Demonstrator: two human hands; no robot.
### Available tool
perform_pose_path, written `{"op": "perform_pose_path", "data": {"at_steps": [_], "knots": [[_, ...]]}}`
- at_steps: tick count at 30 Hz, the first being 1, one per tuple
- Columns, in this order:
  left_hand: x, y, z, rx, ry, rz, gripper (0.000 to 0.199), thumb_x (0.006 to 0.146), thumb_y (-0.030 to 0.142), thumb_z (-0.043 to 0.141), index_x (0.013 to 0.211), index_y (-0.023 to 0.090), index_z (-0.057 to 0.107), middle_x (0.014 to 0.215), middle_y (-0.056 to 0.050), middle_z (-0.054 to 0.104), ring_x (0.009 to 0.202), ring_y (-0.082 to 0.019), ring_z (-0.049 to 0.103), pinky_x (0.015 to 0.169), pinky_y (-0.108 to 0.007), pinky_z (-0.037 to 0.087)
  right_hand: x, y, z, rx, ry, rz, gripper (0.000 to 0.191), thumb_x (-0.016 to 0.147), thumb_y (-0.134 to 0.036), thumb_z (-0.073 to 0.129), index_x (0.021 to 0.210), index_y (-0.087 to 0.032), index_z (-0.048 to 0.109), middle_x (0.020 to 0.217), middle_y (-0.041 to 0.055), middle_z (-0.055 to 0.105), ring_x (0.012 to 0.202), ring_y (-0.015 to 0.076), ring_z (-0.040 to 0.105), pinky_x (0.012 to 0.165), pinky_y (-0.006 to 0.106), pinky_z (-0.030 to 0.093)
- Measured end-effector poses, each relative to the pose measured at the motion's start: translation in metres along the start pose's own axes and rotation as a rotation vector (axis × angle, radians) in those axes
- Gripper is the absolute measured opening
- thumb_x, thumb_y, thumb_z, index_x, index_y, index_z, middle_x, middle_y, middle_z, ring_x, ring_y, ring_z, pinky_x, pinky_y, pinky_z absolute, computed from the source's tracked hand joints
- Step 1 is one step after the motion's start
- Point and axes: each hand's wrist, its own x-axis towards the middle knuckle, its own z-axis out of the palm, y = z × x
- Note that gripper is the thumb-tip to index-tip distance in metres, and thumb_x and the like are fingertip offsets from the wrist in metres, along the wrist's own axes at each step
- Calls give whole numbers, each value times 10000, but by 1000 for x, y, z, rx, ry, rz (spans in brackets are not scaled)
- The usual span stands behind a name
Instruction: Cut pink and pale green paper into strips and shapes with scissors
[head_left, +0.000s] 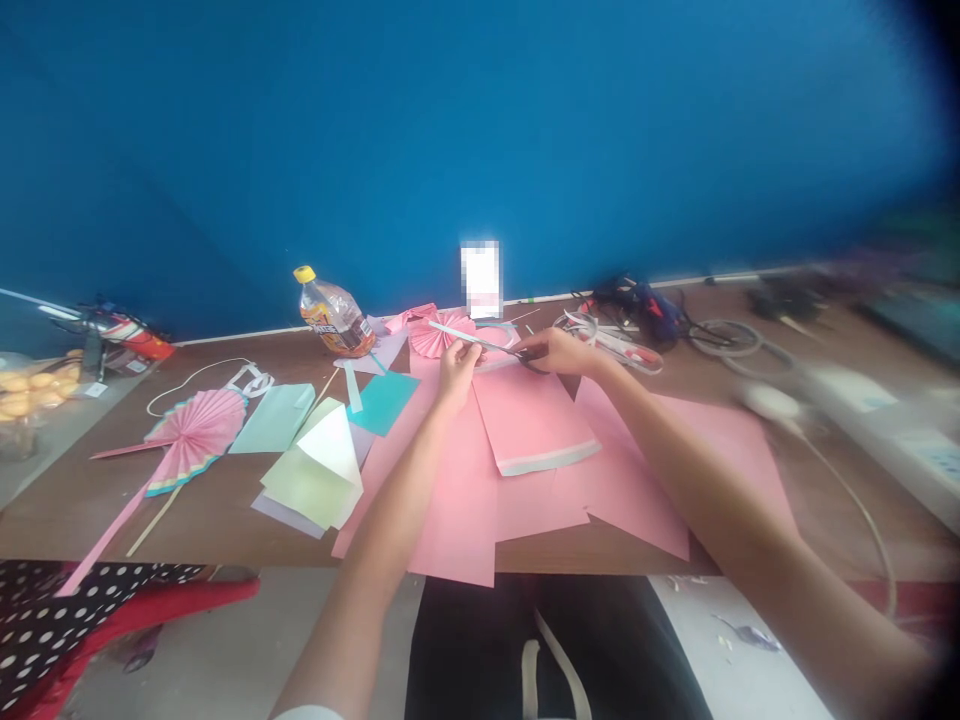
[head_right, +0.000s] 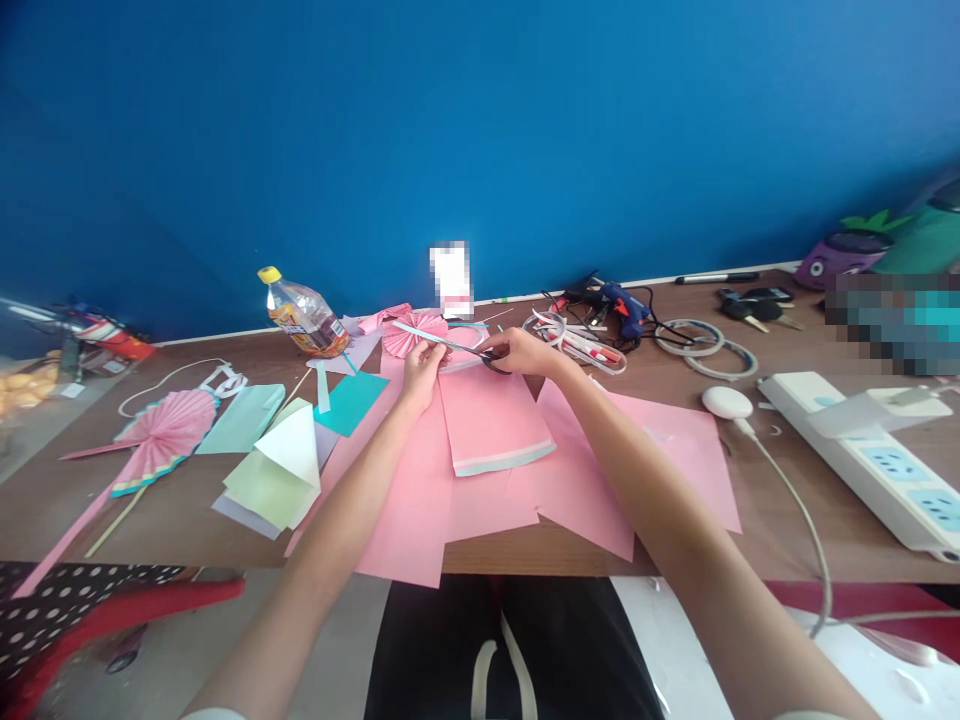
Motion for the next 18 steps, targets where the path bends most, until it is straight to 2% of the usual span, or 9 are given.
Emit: {"op": "perform_pose_path", "data": {"at_steps": [7,14,18], "knots": [[0,1,0,-7,6,7,199,761,354,683,799,162,652,773,-36,672,644,-88,600,662,-232,493,-1,-3,2,-1,27,-16,430,671,-271,616,1050,-117,749,728,34,668,616,130,528,584,236,416],[2,-3,-2,-22,1,5,216,757,369,685,811,162,661,763,-36,667,655,-92,604,653,-227,490,1,4,3,-11,18,-39,435,691,-273,594,1075,-128,737,841,45,696,660,128,552,621,231,435],[3,-4,-2,-31,-3,0,213,749,366,693,803,162,661,760,-36,668,664,-95,607,655,-230,490,0,5,0,-9,-7,-12,439,689,-276,605,1081,-127,733,823,44,689,648,124,547,605,226,429]]}}
